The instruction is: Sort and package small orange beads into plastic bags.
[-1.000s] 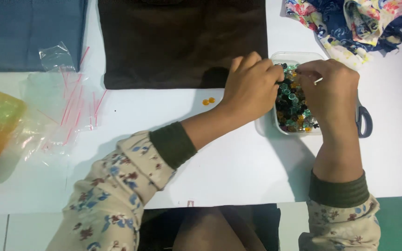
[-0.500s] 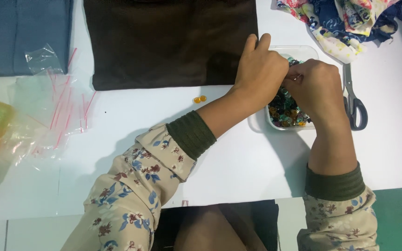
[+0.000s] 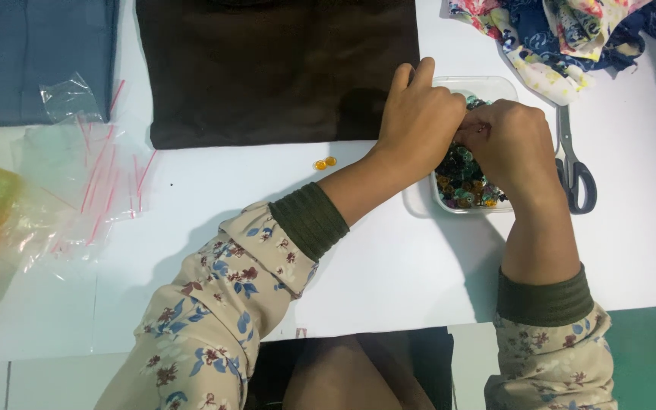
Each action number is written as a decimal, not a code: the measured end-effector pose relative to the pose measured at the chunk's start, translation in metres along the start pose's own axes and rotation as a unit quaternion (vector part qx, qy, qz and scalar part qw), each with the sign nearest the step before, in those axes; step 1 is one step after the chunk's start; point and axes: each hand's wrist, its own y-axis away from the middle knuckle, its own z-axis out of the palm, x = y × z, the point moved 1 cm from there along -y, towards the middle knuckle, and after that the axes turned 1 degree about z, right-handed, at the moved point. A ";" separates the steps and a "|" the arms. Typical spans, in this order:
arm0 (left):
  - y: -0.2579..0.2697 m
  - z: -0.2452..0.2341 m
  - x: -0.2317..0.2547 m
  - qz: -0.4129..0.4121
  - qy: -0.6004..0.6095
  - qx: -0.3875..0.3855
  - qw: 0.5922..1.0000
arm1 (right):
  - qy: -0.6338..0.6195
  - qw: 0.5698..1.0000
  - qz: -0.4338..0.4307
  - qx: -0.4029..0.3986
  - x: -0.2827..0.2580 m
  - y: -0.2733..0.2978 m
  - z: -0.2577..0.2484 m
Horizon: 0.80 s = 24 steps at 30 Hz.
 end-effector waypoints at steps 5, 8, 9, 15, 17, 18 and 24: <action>0.001 0.000 0.001 0.001 0.013 0.030 0.999 | -0.043 0.999 0.025 -0.006 -0.003 -0.001 -0.006; 0.002 -0.001 -0.001 -0.003 0.036 0.026 0.999 | -0.114 0.992 0.048 -0.010 0.001 -0.001 -0.008; 0.002 -0.002 -0.003 -0.001 0.047 0.037 0.998 | -0.130 0.991 0.033 0.001 0.006 -0.002 -0.007; 0.001 -0.009 -0.014 -0.045 0.139 0.061 0.987 | -0.217 0.970 0.081 0.077 -0.021 0.003 -0.025; 0.006 -0.023 -0.020 -0.046 0.152 0.063 0.985 | -0.237 0.963 0.049 0.119 -0.023 0.004 -0.020; 0.009 -0.029 -0.023 -0.044 0.165 0.064 0.983 | -0.257 0.952 0.019 0.162 -0.025 0.005 -0.018; 0.041 -0.064 -0.052 -0.068 0.192 0.057 0.977 | -0.189 0.937 -0.169 0.240 -0.073 0.015 -0.023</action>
